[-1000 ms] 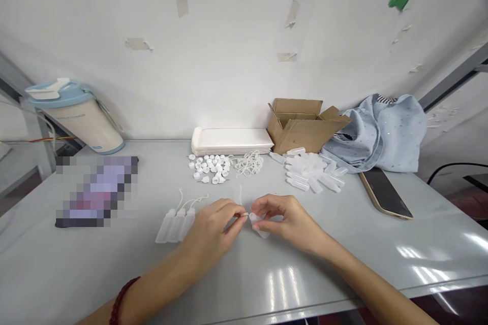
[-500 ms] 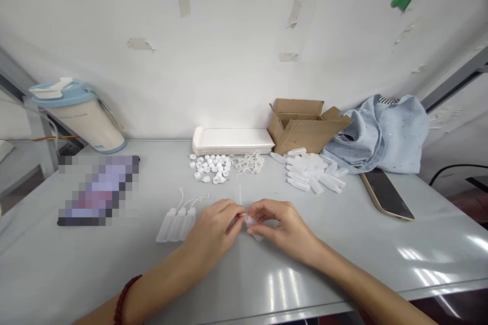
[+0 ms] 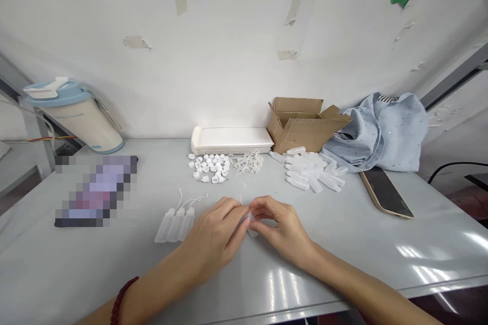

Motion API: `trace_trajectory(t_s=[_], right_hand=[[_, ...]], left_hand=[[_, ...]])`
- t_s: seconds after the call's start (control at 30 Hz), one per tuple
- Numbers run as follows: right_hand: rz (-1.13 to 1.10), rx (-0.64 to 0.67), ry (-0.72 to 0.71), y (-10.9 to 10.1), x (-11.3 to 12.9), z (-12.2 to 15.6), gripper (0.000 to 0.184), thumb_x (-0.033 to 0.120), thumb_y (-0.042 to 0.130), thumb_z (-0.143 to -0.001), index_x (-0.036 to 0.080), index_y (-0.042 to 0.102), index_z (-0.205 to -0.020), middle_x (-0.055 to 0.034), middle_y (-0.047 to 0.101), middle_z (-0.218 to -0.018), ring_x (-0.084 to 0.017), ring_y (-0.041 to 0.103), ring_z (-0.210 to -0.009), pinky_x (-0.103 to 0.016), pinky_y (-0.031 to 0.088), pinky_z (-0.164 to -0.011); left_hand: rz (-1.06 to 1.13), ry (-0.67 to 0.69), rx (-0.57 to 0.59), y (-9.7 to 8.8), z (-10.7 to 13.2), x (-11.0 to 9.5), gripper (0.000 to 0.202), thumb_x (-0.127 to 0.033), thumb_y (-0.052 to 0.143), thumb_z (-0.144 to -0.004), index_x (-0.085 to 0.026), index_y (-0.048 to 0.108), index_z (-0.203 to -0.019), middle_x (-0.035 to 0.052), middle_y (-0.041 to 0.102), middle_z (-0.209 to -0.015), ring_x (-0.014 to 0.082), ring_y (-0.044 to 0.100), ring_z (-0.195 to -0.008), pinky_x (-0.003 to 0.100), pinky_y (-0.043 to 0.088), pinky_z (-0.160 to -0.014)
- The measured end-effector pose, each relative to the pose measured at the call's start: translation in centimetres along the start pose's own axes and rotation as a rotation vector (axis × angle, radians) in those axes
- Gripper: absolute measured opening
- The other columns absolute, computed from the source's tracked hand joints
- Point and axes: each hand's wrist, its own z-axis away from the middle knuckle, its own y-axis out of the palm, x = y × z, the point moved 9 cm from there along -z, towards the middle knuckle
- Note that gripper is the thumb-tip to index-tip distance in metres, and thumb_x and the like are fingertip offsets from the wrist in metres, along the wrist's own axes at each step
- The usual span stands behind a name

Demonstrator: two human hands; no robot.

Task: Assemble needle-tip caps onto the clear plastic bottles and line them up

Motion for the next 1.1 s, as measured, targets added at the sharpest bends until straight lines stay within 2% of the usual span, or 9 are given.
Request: trace_trajectory(t_s=[0.17,0.47,0.67,0.8,0.87,0.93,1.0,1.1], right_hand=[[-0.018,-0.039,-0.066,0.2,0.2,0.1,0.015,0.017,0.062,-0.081,0.020,0.056,-0.094,-0.0032,0.067,-0.090,-0.015,0.066,-0.083,-0.030,0.056,-0.079],[0.104,0.011,-0.153,0.7,0.3,0.1,0.018,0.019,0.059,-0.084,0.017,0.058,-0.101,-0.0080,0.067,-0.095,-0.018,0.067,-0.086,-0.032,0.056,-0.079],[0.176,0.060,-0.099,1.3,-0.2,0.0,0.016,0.024,0.057,-0.086,0.018,0.062,-0.100,-0.0072,0.070,-0.089,-0.020,0.067,-0.080,-0.034,0.056,-0.075],[0.097,0.083,0.005,1.3,-0.5,-0.2,0.017,0.027,0.056,-0.086,0.017,0.063,-0.098,-0.0081,0.069,-0.090,-0.021,0.067,-0.084,-0.035,0.054,-0.077],[-0.035,0.078,0.090,1.2,-1.0,-0.3,0.018,0.028,0.058,-0.084,0.017,0.063,-0.097,-0.0077,0.069,-0.090,-0.021,0.067,-0.084,-0.035,0.054,-0.077],[-0.209,0.076,0.171,1.3,-1.6,-0.4,0.022,0.032,0.063,-0.081,0.017,0.062,-0.097,-0.0065,0.069,-0.088,-0.020,0.068,-0.082,-0.034,0.054,-0.076],[-0.356,0.084,0.233,1.4,-2.0,-0.4,0.027,0.035,0.067,-0.077,0.017,0.062,-0.097,-0.0051,0.070,-0.085,-0.019,0.068,-0.079,-0.034,0.053,-0.076],[-0.437,0.085,0.279,1.4,-2.1,-0.5,0.030,0.034,0.071,-0.075,0.016,0.062,-0.096,-0.0041,0.070,-0.082,-0.018,0.068,-0.079,-0.032,0.052,-0.076]], left_hand=[[0.005,-0.008,-0.083,-0.5,-0.1,0.4,0.018,-0.015,0.041,-0.094,-0.018,0.059,-0.093,0.0038,0.061,-0.087,0.0164,0.057,-0.079,0.030,0.047,-0.068],[0.019,-0.197,-0.097,-0.2,0.0,2.2,0.011,-0.020,0.050,-0.088,-0.018,0.061,-0.085,0.0011,0.059,-0.075,0.0151,0.058,-0.068,0.028,0.046,-0.062],[0.096,-0.352,-0.059,-0.2,0.0,3.2,0.013,-0.024,0.051,-0.086,-0.019,0.064,-0.084,-0.0004,0.062,-0.070,0.0144,0.058,-0.064,0.027,0.047,-0.060],[0.155,-0.391,-0.045,-0.2,-0.1,3.5,0.014,-0.025,0.053,-0.085,-0.019,0.065,-0.083,-0.0020,0.063,-0.065,0.0132,0.058,-0.058,0.026,0.048,-0.057],[0.141,-0.350,-0.082,-0.4,-0.1,3.2,0.014,-0.025,0.053,-0.085,-0.019,0.063,-0.094,-0.0018,0.063,-0.068,0.0129,0.058,-0.058,0.026,0.050,-0.056],[0.076,-0.243,-0.142,-0.8,-0.1,2.4,0.019,-0.023,0.052,-0.087,-0.018,0.058,-0.104,0.0004,0.063,-0.077,0.0138,0.059,-0.063,0.027,0.052,-0.059],[-0.009,-0.092,-0.169,-1.2,-0.1,1.0,0.019,-0.019,0.050,-0.088,-0.017,0.055,-0.106,0.0048,0.062,-0.090,0.0166,0.059,-0.078,0.031,0.053,-0.068],[-0.118,0.111,-0.110,-1.0,-0.1,-0.9,0.019,-0.015,0.050,-0.089,-0.016,0.053,-0.108,0.0107,0.058,-0.108,0.0221,0.054,-0.100,0.038,0.051,-0.084]])
